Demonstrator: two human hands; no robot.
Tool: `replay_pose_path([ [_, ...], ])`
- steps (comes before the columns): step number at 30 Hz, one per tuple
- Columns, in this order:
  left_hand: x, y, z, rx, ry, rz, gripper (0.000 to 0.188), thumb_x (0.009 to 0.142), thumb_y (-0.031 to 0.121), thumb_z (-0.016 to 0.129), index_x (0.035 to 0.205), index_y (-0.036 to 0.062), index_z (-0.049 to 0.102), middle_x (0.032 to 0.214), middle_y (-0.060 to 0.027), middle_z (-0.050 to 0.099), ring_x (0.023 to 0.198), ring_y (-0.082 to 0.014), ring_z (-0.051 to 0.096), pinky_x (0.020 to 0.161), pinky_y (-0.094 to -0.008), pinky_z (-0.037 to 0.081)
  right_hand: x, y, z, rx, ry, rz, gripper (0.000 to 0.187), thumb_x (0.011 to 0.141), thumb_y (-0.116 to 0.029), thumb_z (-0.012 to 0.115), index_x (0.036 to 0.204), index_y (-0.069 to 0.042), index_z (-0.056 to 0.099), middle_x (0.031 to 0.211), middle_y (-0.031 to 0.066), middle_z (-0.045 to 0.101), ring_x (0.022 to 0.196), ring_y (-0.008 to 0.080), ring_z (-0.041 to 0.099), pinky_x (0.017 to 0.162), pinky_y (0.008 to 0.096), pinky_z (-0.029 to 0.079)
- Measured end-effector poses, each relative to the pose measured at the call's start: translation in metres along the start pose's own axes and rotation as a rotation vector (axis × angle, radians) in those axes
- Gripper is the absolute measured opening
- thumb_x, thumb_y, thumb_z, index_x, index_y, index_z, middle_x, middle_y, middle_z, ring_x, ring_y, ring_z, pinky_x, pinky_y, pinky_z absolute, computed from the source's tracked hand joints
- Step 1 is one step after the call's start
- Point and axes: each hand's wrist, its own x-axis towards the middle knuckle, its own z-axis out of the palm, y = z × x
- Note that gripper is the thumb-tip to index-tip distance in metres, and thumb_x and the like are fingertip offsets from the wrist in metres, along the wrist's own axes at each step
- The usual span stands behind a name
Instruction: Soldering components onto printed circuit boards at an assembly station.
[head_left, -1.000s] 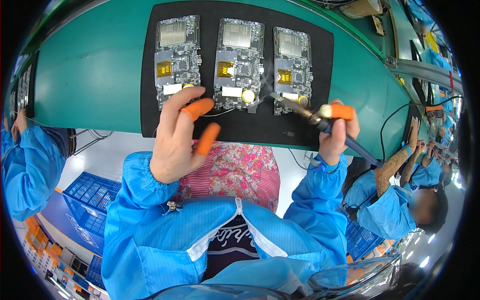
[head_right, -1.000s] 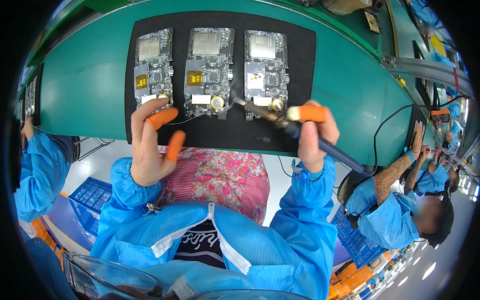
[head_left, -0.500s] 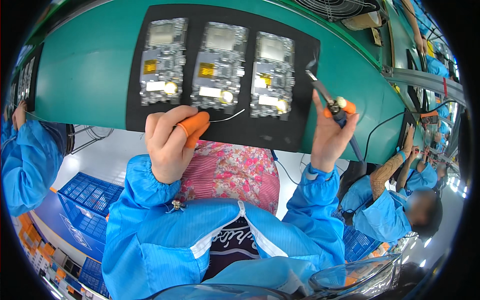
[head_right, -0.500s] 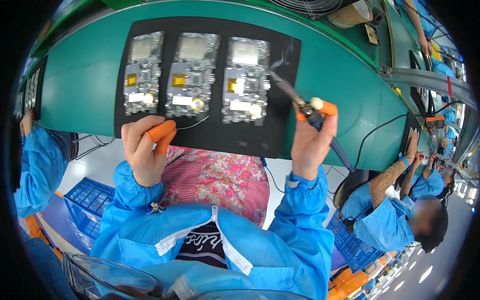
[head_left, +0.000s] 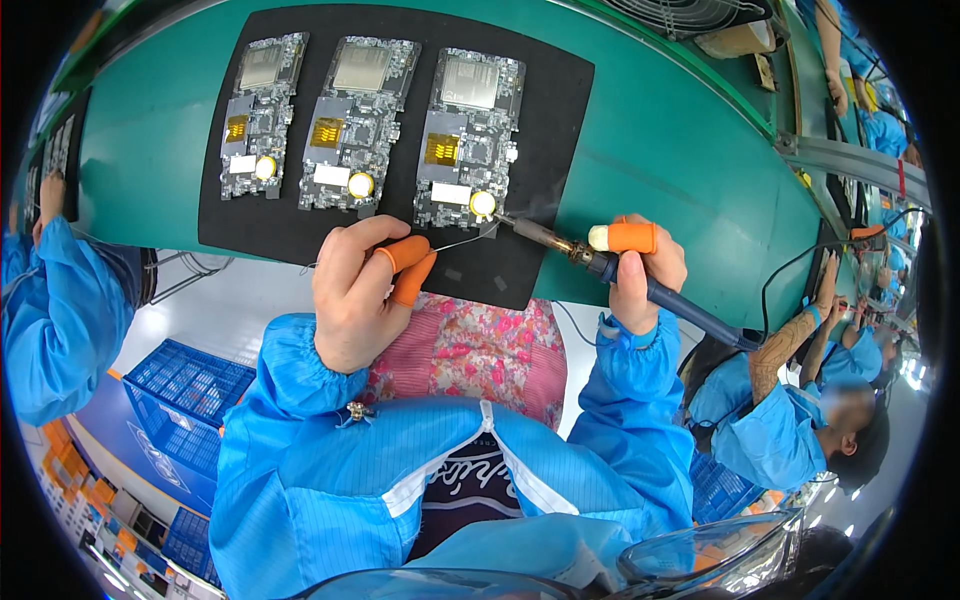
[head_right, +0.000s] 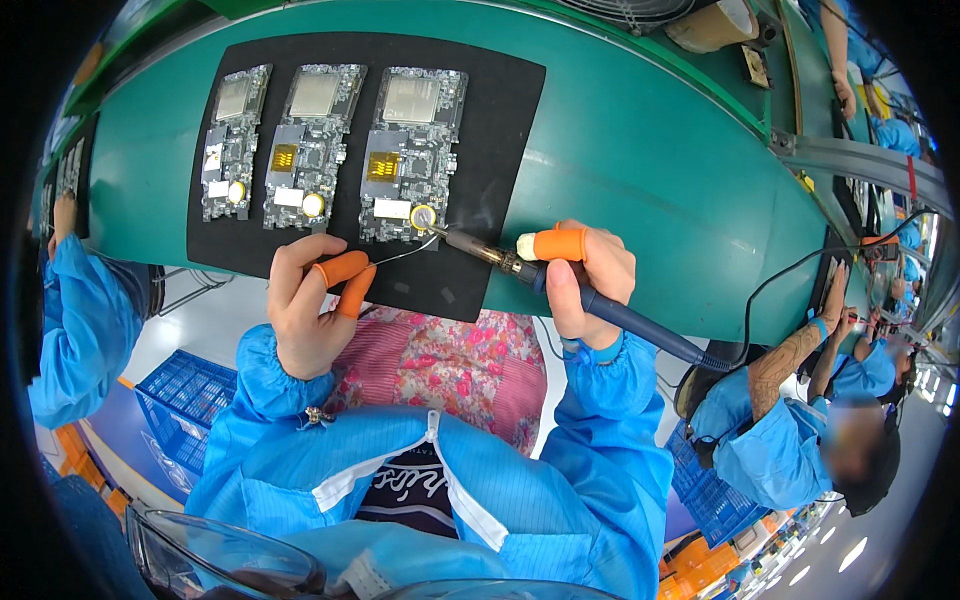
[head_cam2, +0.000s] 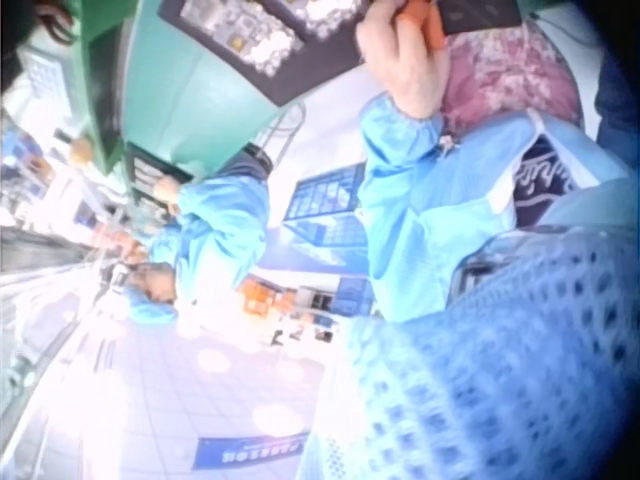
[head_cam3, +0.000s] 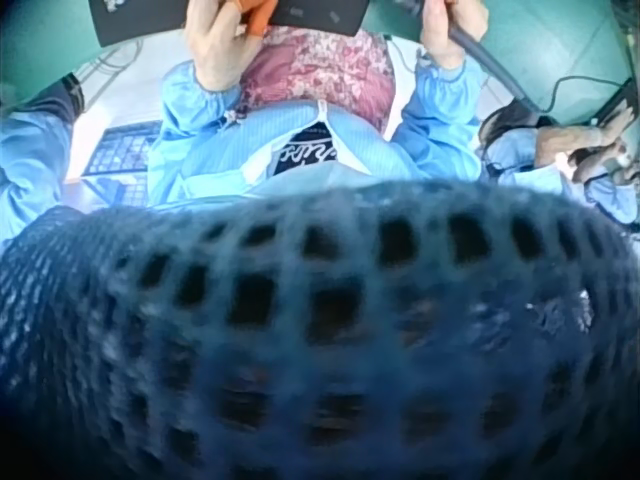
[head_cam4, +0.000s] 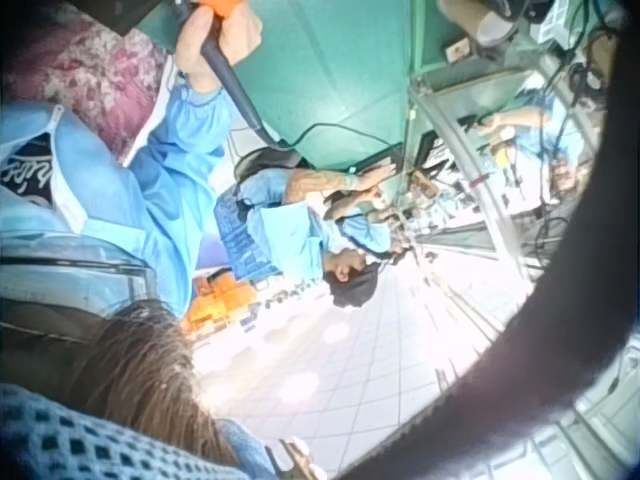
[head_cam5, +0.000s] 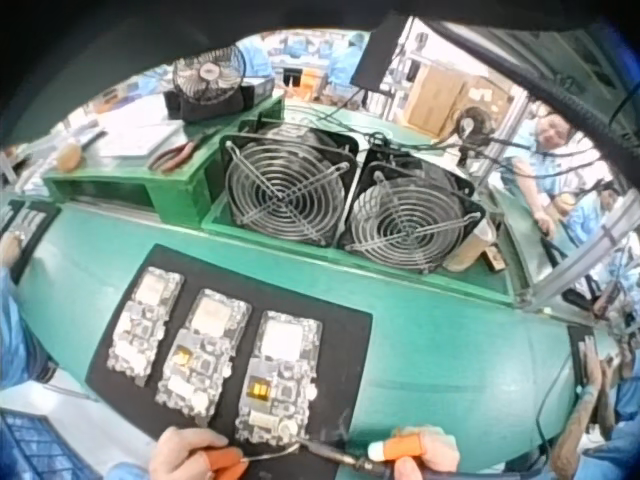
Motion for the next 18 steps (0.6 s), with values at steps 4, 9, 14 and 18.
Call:
replay_pose_path([
  [4,-0.002,-0.001,0.0,0.015,-0.011,-0.006,0.024,0.056,-0.003,0.073,0.077,0.0007,0.062,0.089,-0.0072,0.057,0.071,-0.0212,0.052,0.056,-0.0289,0.041,0.002,0.001,0.001,-0.041,-0.042,-0.109,0.023,0.073,-0.017,0.053,0.076,0.005,0.058,0.059,0.0116,0.052,0.046,0.0199,0.047,0.044,0.0285,0.036],
  [9,-0.001,-0.001,0.0,0.04,-0.022,0.014,0.024,0.056,-0.003,0.073,0.077,-0.0003,0.062,0.088,-0.0071,0.056,0.07,-0.0209,0.052,0.057,-0.0287,0.041,0.009,-0.003,0.005,-0.019,-0.074,-0.144,0.019,0.07,-0.013,0.053,0.074,0.005,0.058,0.054,0.0107,0.049,0.041,0.0201,0.045,0.04,0.0296,0.033],
  [14,-0.004,-0.003,-0.002,0.033,-0.025,-0.001,0.024,0.056,-0.004,0.073,0.077,-0.0005,0.062,0.088,-0.0071,0.056,0.07,-0.0209,0.052,0.056,-0.0288,0.041,0.011,-0.003,0.008,-0.007,-0.149,-0.136,0.016,0.067,-0.011,0.053,0.072,0.004,0.057,0.052,0.0102,0.047,0.04,0.0203,0.044,0.039,0.0296,0.032],
  [18,-0.003,0.0,0.002,0.031,-0.019,0.02,0.024,0.055,-0.004,0.073,0.077,-0.0006,0.062,0.087,-0.007,0.056,0.069,-0.0208,0.051,0.056,-0.029,0.041,0.01,-0.004,0.006,-0.015,-0.131,-0.154,0.015,0.068,-0.01,0.053,0.071,0.005,0.056,0.052,0.0101,0.047,0.04,0.0206,0.044,0.039,0.0296,0.031],
])
